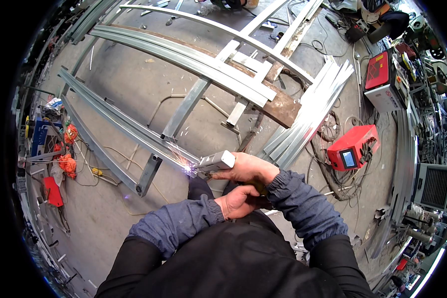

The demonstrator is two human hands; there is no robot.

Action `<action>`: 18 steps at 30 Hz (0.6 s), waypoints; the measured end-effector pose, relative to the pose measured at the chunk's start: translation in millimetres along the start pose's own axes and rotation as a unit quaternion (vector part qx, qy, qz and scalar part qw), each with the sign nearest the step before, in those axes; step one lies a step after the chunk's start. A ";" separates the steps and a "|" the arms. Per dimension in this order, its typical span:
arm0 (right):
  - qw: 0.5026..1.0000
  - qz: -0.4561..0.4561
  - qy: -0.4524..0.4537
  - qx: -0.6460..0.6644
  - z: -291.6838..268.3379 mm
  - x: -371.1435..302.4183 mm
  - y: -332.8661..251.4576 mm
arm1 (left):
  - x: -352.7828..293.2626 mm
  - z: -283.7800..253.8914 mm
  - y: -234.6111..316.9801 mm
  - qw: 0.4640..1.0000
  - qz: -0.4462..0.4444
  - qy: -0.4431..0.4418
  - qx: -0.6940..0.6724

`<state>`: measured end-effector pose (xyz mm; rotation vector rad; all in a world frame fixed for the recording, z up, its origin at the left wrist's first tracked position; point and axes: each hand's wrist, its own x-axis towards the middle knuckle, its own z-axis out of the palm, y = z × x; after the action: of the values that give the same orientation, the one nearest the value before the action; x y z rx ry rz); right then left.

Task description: The person welds metal frame components using a handheld welding torch. They position the torch at joints, apply welds, and move along the frame to complete multiple connections.

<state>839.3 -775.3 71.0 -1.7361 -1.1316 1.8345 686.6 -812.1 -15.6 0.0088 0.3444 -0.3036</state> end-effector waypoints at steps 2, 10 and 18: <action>1.000 0.003 0.008 -0.005 0.8 -6.8 -5.1 | 1.3 -0.7 -3.6 1.000 -0.008 -0.005 0.003; 0.981 -0.169 0.095 0.026 13.2 -55.4 -29.4 | -34.2 40.1 2.7 0.992 0.000 0.074 0.103; 0.966 -0.210 -0.058 0.137 45.6 -95.2 85.3 | -113.5 33.2 14.3 0.943 0.202 0.099 0.244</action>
<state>833.8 -910.7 65.3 -1.1438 -1.1226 1.7410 600.0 -767.3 53.0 0.5956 0.4496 0.0282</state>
